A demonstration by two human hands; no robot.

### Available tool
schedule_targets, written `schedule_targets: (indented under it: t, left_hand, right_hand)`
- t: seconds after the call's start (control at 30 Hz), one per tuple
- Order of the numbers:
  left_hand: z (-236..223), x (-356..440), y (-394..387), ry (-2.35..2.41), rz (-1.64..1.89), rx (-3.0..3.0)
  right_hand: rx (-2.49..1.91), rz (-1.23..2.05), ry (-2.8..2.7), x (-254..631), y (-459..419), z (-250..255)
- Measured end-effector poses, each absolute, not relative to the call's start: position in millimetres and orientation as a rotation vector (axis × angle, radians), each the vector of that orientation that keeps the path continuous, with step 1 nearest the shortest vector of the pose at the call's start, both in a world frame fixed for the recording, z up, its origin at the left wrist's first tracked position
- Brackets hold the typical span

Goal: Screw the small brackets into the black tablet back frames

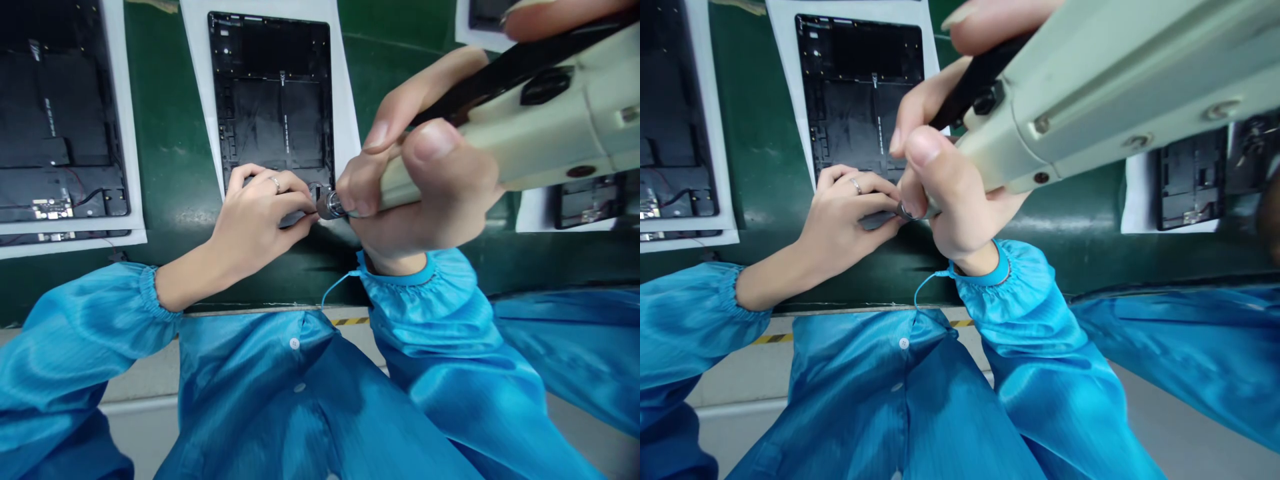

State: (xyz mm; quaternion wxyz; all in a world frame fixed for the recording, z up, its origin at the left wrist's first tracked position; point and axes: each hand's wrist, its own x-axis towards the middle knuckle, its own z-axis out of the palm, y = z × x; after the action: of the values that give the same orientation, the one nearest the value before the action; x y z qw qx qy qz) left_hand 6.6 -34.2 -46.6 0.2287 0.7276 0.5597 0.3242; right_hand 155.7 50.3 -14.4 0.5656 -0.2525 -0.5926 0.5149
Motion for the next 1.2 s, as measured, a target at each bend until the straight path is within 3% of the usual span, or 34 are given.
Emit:
schedule_targets:
  t: [0.13,0.57,1.2]
  left_hand:
    - [-44,7,-35,1.55,0.858,1.989]
    - [-47,7,-34,1.512,0.934,1.965]
    - [-49,6,-34,1.504,0.91,2.013]
  right_hand:
    - [-0.414,1.105,-1.217,145,44,-7]
    - [-0.596,1.282,-1.4,165,36,16]
    - [-0.652,1.268,-1.489,172,39,20]
